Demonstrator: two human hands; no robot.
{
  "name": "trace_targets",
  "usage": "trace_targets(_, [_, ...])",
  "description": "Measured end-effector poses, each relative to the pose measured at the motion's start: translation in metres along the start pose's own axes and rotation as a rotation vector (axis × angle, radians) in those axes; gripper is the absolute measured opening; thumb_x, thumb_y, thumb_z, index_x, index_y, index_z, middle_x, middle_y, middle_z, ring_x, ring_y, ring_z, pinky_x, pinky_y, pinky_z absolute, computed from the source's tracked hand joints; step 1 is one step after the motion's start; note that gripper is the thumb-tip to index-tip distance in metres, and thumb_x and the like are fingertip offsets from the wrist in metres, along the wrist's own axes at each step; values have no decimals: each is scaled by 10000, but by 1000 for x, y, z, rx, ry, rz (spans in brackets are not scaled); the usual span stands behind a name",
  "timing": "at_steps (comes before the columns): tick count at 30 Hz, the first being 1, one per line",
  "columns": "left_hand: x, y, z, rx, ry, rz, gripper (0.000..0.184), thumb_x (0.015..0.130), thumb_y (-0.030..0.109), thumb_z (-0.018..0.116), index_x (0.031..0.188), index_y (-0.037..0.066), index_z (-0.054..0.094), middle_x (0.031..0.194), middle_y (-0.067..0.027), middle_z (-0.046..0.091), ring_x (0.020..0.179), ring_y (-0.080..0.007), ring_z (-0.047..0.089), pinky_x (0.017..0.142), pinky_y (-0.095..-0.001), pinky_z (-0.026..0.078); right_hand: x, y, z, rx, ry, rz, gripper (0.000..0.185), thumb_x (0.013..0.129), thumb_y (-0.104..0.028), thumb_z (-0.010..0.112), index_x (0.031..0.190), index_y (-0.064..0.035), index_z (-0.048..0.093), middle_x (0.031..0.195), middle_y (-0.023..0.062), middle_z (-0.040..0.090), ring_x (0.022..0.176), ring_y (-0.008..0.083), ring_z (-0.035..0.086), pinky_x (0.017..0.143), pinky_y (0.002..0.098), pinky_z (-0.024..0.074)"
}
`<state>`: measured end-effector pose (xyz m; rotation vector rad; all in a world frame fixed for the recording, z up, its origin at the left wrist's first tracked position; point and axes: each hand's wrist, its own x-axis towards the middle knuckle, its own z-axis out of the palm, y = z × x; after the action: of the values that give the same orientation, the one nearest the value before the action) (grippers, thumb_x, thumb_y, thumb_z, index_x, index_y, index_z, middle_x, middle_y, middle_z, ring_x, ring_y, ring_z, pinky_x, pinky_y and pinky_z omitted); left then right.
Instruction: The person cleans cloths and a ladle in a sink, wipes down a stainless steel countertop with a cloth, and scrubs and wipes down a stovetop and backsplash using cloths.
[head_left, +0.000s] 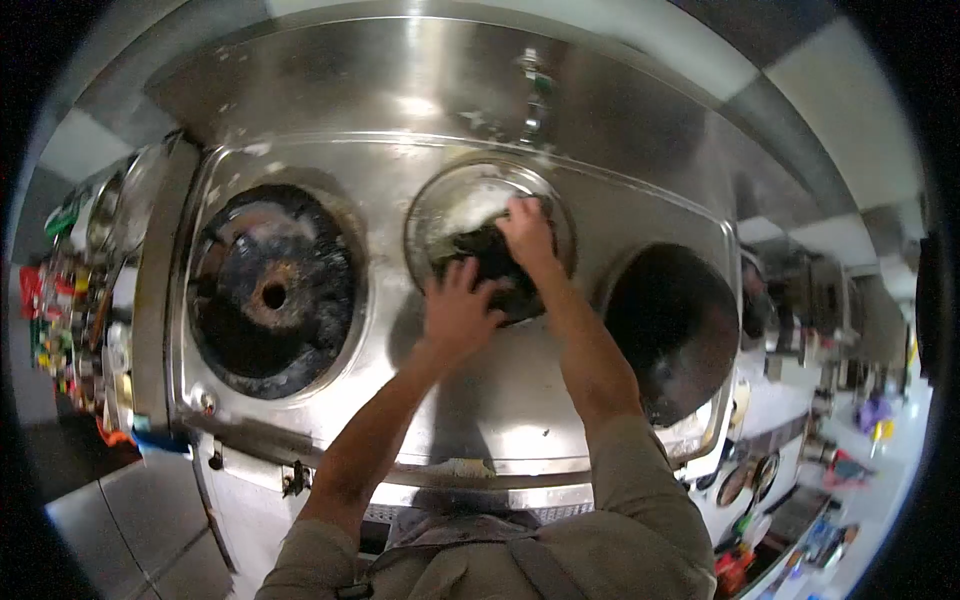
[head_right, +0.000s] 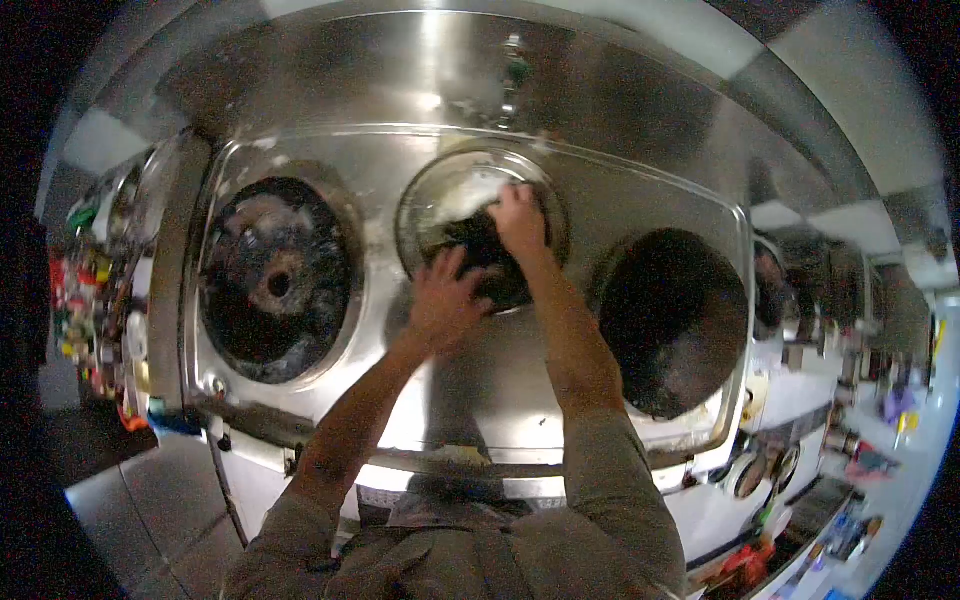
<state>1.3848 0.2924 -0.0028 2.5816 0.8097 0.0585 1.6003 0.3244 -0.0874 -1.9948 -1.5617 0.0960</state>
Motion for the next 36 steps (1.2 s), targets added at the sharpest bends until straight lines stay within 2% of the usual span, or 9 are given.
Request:
trace_targets(4, [23, -14, -9, 214, -396, -272, 612, 979, 486, 550, 1361, 8, 568, 1618, -187, 258, 1493, -391, 236, 1211, -584, 147, -7, 4, -3, -429, -722, 37, 302, 954, -111, 550, 1236, -20, 606, 1022, 259, 648, 924, 389, 686, 748, 477, 589])
trace_targets(7, [26, -21, 15, 330, -101, -226, 663, 969, 481, 564, 1422, 0, 503, 1609, -177, 282, 1490, -394, 246, 1218, -557, 178, -1, -45, -45, -523, -852, 51, 331, 913, -97, 609, 1228, 2, 626, 1329, 234, 574, 1095, 356, 666, 877, 471, 571])
trace_targets(10, [27, -13, 24, 164, 98, 7, 701, 967, 462, 569, 1469, -8, 429, 1612, -175, 273, 1489, -387, 249, 1208, -540, 235, -25, -57, -55, -277, 87, -360, 266, 870, -112, 633, 1126, -59, 683, 1226, 179, 604, 1023, 323, 658, 859, 473, 543])
trace_targets(12, [38, -17, 39, 125, -27, -24, 703, 968, 435, 564, 1473, -25, 398, 1528, -207, 404, 1451, -390, 325, 1151, -561, 336, -38, -78, -80, -219, 314, -306, 264, 864, -109, 631, 1119, -65, 684, 1027, 103, 570, 886, 299, 630, 850, 439, 518])
trace_targets(17, [53, -17, 20, 36, -347, -175, 550, 998, 389, 539, 1354, -30, 549, 1421, -207, 537, 1379, -390, 434, 1123, -533, 387, -114, -109, -141, -176, 467, -77, 359, 871, -112, 691, 1218, -59, 616, 1146, 134, 574, 1032, 338, 604, 874, 465, 513])
trace_targets(21, [37, -42, 53, 173, -54, 76, 439, 1019, 321, 521, 1309, 4, 610, 1393, -176, 574, 1354, -388, 465, 1107, -517, 404, -233, -98, -110, 94, 176, 528, 517, 907, -173, 699, 1372, -70, 498, 1361, 219, 468, 1190, 429, 528, 1000, 530, 459])
trace_targets(29, [-2, -40, 60, 113, 157, 197, 307, 1000, 225, 536, 1188, 11, 651, 1313, -218, 596, 1245, -407, 531, 1047, -532, 437, -395, -93, -119, -337, -501, 377, 509, 1022, -261, 447, 1514, -140, 401, 1548, 209, 365, 1407, 411, 373, 1167, 527, 311])
trace_targets(34, [-52, 11, 55, 140, 485, 282, 276, 930, 140, 633, 1161, -12, 636, 1324, -254, 551, 1206, -423, 537, 993, -528, 466, -385, -40, -184, -442, -490, 893, 502, 980, -198, 504, 1471, -110, 452, 1419, 239, 445, 1257, 386, 501, 1053, 483, 463])
trace_targets(36, [-76, 28, 59, 78, 419, 248, 340, 899, 148, 683, 1196, -6, 623, 1400, -259, 485, 1244, -439, 506, 983, -511, 478, -404, -36, -180, -509, -399, 667, 457, 967, -195, 490, 1399, -48, 488, 1305, 263, 523, 1148, 390, 575, 971, 439, 517])
